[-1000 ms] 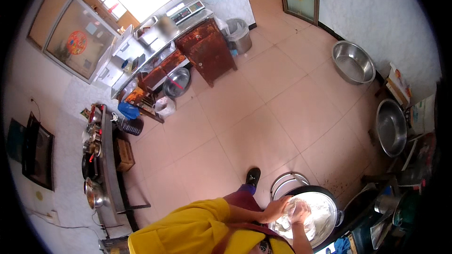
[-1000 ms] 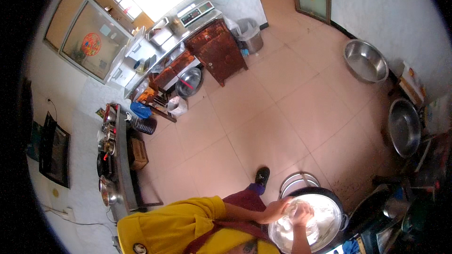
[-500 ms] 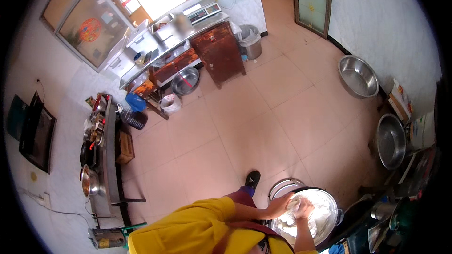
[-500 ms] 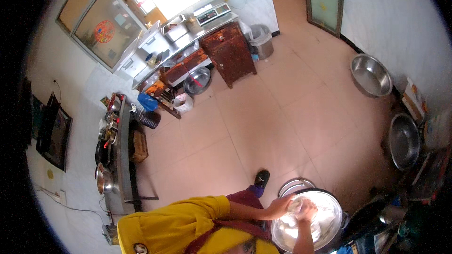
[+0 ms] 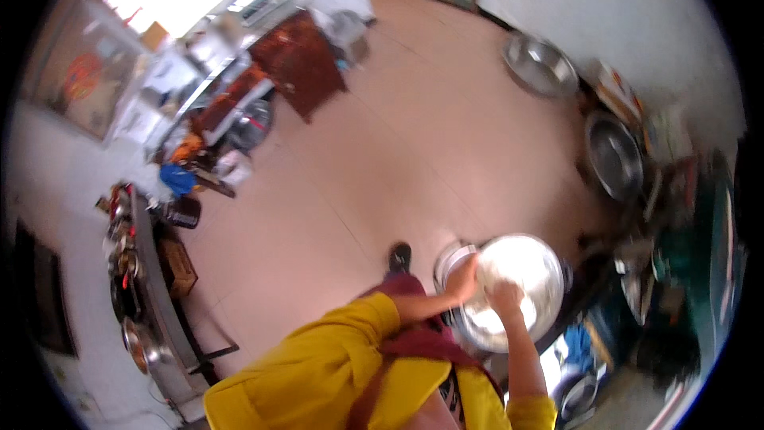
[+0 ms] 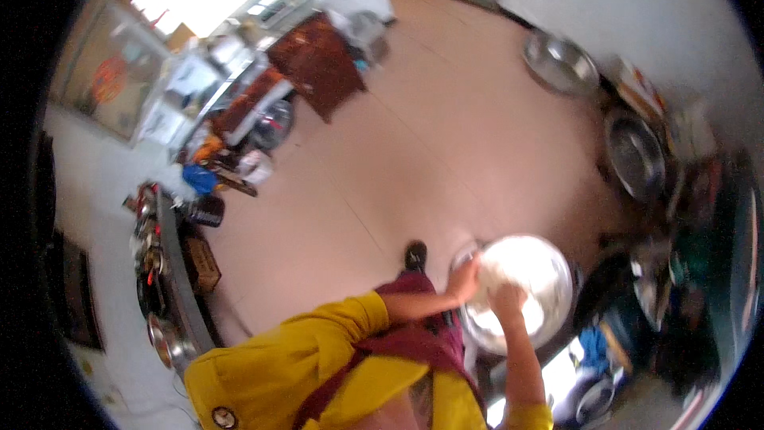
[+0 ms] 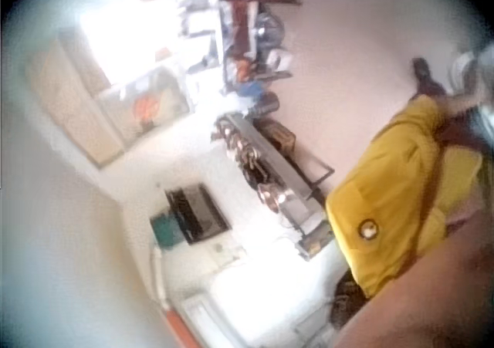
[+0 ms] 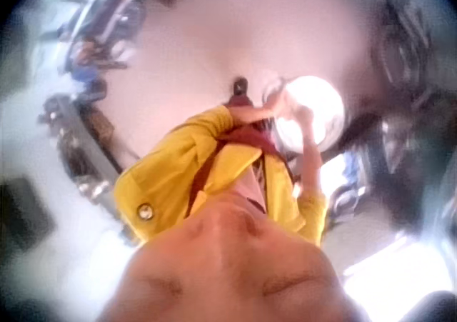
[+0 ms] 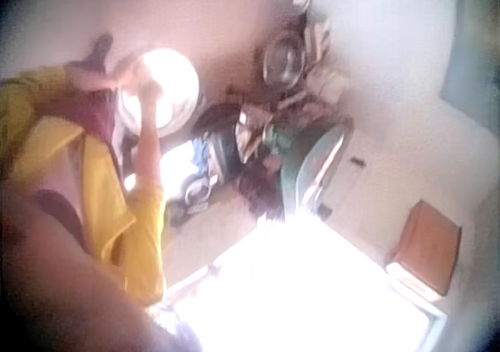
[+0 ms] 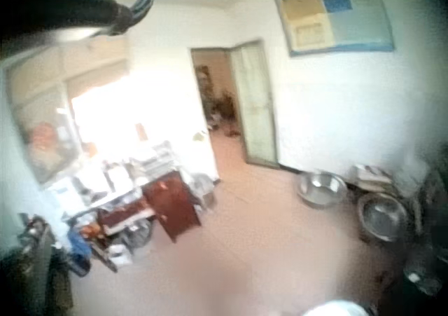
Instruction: The person kneads a large mass of white dough in a metal bowl using both hands. The person repeatedly presses, folds, and turns the dough to develop its texture.
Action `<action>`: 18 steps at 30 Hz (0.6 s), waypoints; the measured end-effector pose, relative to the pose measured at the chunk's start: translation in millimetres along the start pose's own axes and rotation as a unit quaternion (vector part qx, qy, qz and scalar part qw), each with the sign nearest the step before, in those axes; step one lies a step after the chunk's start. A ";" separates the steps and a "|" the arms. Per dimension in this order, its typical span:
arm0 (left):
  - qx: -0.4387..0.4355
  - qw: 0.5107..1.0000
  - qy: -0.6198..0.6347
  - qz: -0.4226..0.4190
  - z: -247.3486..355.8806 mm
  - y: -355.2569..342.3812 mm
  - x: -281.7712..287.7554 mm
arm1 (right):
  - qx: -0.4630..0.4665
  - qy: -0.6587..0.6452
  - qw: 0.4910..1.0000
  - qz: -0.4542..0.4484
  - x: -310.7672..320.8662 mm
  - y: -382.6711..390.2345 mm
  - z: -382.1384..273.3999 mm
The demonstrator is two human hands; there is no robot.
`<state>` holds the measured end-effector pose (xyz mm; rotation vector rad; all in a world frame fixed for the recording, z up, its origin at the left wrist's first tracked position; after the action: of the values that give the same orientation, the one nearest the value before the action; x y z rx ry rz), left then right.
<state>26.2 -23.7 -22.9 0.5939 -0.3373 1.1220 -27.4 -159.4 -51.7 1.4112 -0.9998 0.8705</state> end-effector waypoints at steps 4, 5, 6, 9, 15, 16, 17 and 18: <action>0.049 0.999 0.014 0.011 -8.4 -4.6 -21.1 | 0.088 0.006 0.944 0.318 31.7 38.3 -22.6; 0.062 0.998 0.019 0.011 -24.1 -7.2 -22.9 | 0.002 -0.009 0.986 0.164 38.6 38.8 -24.8; 0.027 0.999 0.019 0.030 -23.0 -8.1 -21.7 | -0.015 0.011 0.999 0.045 35.2 38.6 -23.5; -0.044 0.995 -0.041 0.083 9.2 -8.3 -3.7 | -0.016 -0.028 0.996 0.088 22.3 57.4 -2.4; -0.080 0.993 -0.038 0.073 7.6 -10.5 -8.0 | 0.016 -0.164 0.951 0.261 18.9 65.8 2.4; -0.073 0.995 -0.033 0.051 10.4 -9.9 -6.4 | 0.018 -0.161 0.949 0.272 22.2 64.0 2.0; -0.081 0.994 -0.036 0.057 12.6 -10.0 -3.5 | 0.021 -0.160 0.945 0.283 22.1 59.5 1.2; -0.088 0.993 -0.038 0.063 14.0 -10.2 -2.2 | 0.031 -0.144 0.946 0.289 20.4 52.6 1.7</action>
<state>35.2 -36.9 -15.6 0.4646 -0.5411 1.1788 -69.0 -162.7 -13.6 1.3356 -1.6747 1.1425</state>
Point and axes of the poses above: each hand's wrist, its own y-axis away from the middle knuckle, its own x-axis out of the back of the hand, z = x × y, the point moved 7 cm from there along -y, towards the middle knuckle, and after that the axes turned 1 degree about x, right-handed, at the moved point
